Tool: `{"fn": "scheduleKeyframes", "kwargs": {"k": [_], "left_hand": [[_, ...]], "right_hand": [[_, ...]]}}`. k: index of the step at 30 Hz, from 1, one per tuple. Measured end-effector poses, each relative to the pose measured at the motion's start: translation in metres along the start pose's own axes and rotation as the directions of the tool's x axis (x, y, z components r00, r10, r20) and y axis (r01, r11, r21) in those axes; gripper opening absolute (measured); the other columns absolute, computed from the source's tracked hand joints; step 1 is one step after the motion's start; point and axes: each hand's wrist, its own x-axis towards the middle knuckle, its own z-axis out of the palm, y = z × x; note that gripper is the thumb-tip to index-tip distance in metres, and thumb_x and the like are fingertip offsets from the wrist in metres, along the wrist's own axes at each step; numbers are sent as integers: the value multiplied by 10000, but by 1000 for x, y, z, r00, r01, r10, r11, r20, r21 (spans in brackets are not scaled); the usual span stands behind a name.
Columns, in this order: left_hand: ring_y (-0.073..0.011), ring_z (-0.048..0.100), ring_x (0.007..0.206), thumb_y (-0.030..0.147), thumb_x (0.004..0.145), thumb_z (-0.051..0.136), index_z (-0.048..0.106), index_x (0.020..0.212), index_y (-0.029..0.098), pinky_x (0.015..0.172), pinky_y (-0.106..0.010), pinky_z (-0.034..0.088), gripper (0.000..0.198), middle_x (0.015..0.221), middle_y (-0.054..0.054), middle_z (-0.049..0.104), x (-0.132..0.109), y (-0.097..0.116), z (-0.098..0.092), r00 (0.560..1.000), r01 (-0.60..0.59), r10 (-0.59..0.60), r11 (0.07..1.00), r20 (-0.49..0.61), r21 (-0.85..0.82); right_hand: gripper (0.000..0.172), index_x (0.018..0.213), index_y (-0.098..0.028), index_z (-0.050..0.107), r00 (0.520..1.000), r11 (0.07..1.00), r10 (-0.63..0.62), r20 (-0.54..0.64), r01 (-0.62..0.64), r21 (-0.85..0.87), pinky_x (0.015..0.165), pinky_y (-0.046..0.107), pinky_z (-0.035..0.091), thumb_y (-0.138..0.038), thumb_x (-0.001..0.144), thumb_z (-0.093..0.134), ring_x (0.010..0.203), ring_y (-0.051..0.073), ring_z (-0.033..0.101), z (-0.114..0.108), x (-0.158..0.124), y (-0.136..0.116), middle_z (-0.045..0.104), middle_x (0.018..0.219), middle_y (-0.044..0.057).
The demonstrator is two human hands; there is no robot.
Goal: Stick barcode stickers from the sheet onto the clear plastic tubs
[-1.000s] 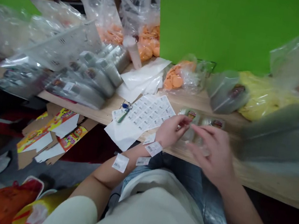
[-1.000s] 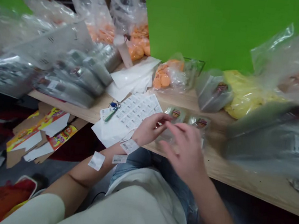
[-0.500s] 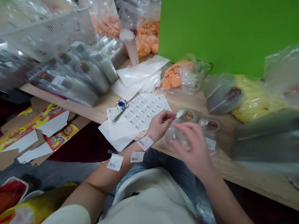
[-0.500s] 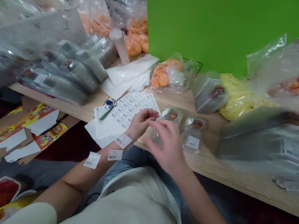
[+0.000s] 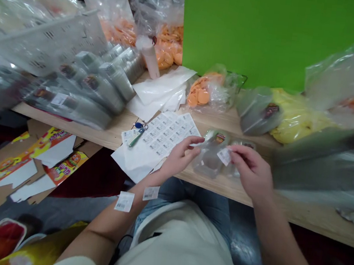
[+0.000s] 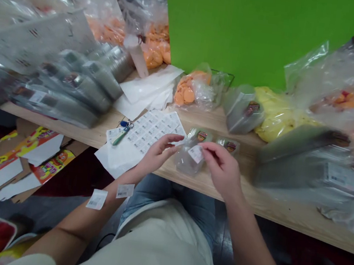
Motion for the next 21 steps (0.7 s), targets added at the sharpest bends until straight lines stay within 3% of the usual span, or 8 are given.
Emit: {"fn": "scheduleKeyframes", "kwargs": {"k": [2, 4, 6, 8, 14, 21], "left_hand": [[-209, 416, 1248, 297, 862, 491, 451, 1264, 233, 1047, -391, 326, 409, 1341, -73, 467, -8, -1, 4, 991, -85, 72, 989, 112, 117], [-210, 362, 1290, 284, 862, 489, 400, 1312, 232, 1088, -408, 265, 462, 1378, -74, 428, -13, -5, 9, 977, -153, 119, 969, 179, 193], [-206, 340, 1305, 272, 874, 462, 378, 1329, 219, 1098, -411, 247, 465, 1386, -80, 416, -14, -11, 12, 971, -172, 127, 960, 204, 220], [-202, 341, 1305, 276, 891, 428, 381, 1327, 214, 1095, -405, 255, 444, 1387, -82, 412, -14, -16, 14, 974, -145, 102, 966, 200, 213], [-187, 387, 1275, 301, 918, 365, 429, 1287, 211, 1078, -372, 286, 385, 1345, -71, 461, -11, -15, 15, 988, -63, 40, 987, 147, 150], [-203, 468, 1194, 325, 869, 476, 487, 1211, 196, 1033, -373, 341, 365, 1264, -82, 533, -9, -11, 24, 997, -46, 35, 981, 62, 189]], "right_hand": [[245, 1028, -232, 595, 990, 997, 80, 119, -79, -14, 737, 345, 502, -342, 816, 539, 794, 176, 607, -4, 15, 23, 649, 873, 31], [431, 1233, -231, 466, 964, 995, 94, 250, -96, -4, 710, 334, 493, -331, 818, 526, 731, 160, 589, 0, 23, 39, 624, 797, 9], [565, 1350, -222, 313, 932, 997, 74, 354, -75, -10, 686, 314, 477, -310, 826, 505, 675, 139, 553, 5, 26, 45, 578, 746, -17], [579, 1363, -214, 280, 907, 999, 53, 418, -47, -24, 676, 301, 462, -304, 830, 488, 661, 129, 527, 8, 27, 45, 549, 748, -23], [556, 1354, -215, 275, 852, 999, 43, 522, -28, -36, 661, 292, 449, -293, 838, 466, 661, 132, 520, 4, 33, 40, 539, 745, -23], [519, 1341, -224, 321, 854, 976, -18, 519, 127, -175, 733, 343, 473, -263, 842, 461, 747, 165, 571, 9, 33, 39, 595, 801, 9]]}}
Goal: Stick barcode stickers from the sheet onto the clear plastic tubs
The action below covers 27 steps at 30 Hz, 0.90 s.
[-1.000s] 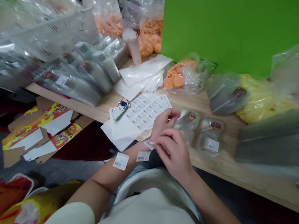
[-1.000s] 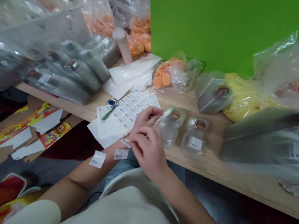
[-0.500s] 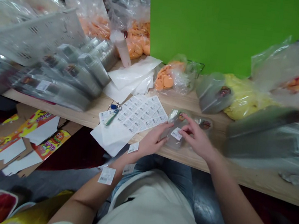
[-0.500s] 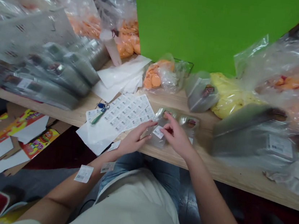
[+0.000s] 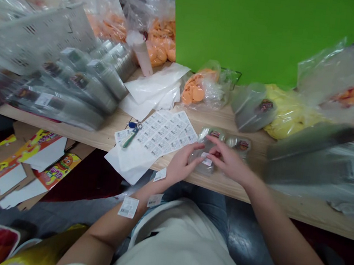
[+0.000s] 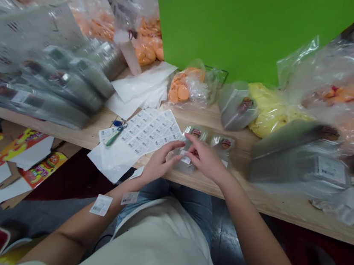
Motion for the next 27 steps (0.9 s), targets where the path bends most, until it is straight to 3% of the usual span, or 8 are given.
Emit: {"fn": "scheduleKeyframes", "kwargs": {"k": [5, 7, 10, 14, 18, 22, 25, 27], "left_hand": [[-202, 500, 1152, 243, 825, 534, 458, 1219, 184, 1012, -376, 363, 406, 1220, -88, 555, 3, 1, 4, 999, -11, 13, 999, -50, 39], [-198, 505, 1151, 202, 811, 539, 414, 1255, 184, 1012, -373, 362, 462, 1220, -92, 549, 3, 1, 5, 999, -11, 12, 1000, -47, 11], [-201, 508, 1152, 177, 800, 536, 407, 1261, 191, 1011, -382, 360, 479, 1219, -98, 546, 4, 0, 6, 999, 4, -5, 1000, -47, -24], [-184, 551, 1087, 183, 817, 504, 433, 1239, 204, 969, -365, 393, 429, 1148, -79, 596, 8, -2, 5, 996, 50, -56, 996, -71, -79], [-165, 600, 980, 228, 865, 440, 467, 1200, 210, 906, -339, 440, 337, 1070, -64, 636, 12, 1, -2, 989, 138, -143, 982, -30, -126], [-188, 523, 1133, 249, 872, 449, 456, 1223, 206, 967, -347, 405, 354, 1220, -87, 559, 6, 5, -8, 999, 46, -44, 990, 22, -132], [-209, 432, 1234, 265, 839, 520, 393, 1293, 212, 1038, -372, 334, 475, 1344, -96, 450, 1, 4, -7, 996, -42, 51, 993, 75, -106], [-205, 459, 1202, 278, 860, 484, 375, 1303, 204, 1031, -382, 337, 462, 1316, -104, 473, 2, 0, -2, 997, -39, 45, 994, 61, -99]], "right_hand": [[520, 1347, -226, 338, 996, 965, -55, -68, 36, -259, 807, 395, 463, -263, 844, 465, 888, 216, 561, 2, -6, -5, 611, 904, 53], [536, 1350, -206, 344, 967, 920, -89, -237, -11, -391, 876, 430, 435, -282, 838, 482, 1026, 255, 514, 7, -14, -6, 576, 1063, 103], [471, 1311, -207, 405, 859, 879, -132, -495, -130, -459, 940, 456, 397, -291, 851, 464, 1124, 275, 461, 22, -31, -4, 506, 1186, 136], [512, 1345, -245, 361, 932, 871, -126, -340, -60, -487, 976, 493, 359, -349, 854, 461, 1216, 296, 391, 51, -42, 3, 402, 1348, 120], [725, 1430, -221, 120, 932, 928, -81, -353, -58, -368, 986, 515, 342, -427, 835, 480, 1231, 295, 375, 58, -42, 11, 414, 1344, 130], [695, 1427, -224, 134, 927, 943, -80, -368, -49, -329, 995, 513, 334, -428, 847, 457, 1244, 286, 365, 46, -44, 10, 389, 1362, 128], [582, 1403, -244, 234, 941, 902, -125, -313, -24, -431, 1029, 504, 294, -389, 872, 422, 1314, 283, 273, 45, -45, 5, 318, 1429, 100], [626, 1414, -224, 213, 952, 870, -117, -281, -39, -492, 1029, 517, 287, -400, 859, 445, 1343, 302, 215, 53, -44, 4, 271, 1458, 106]]}}
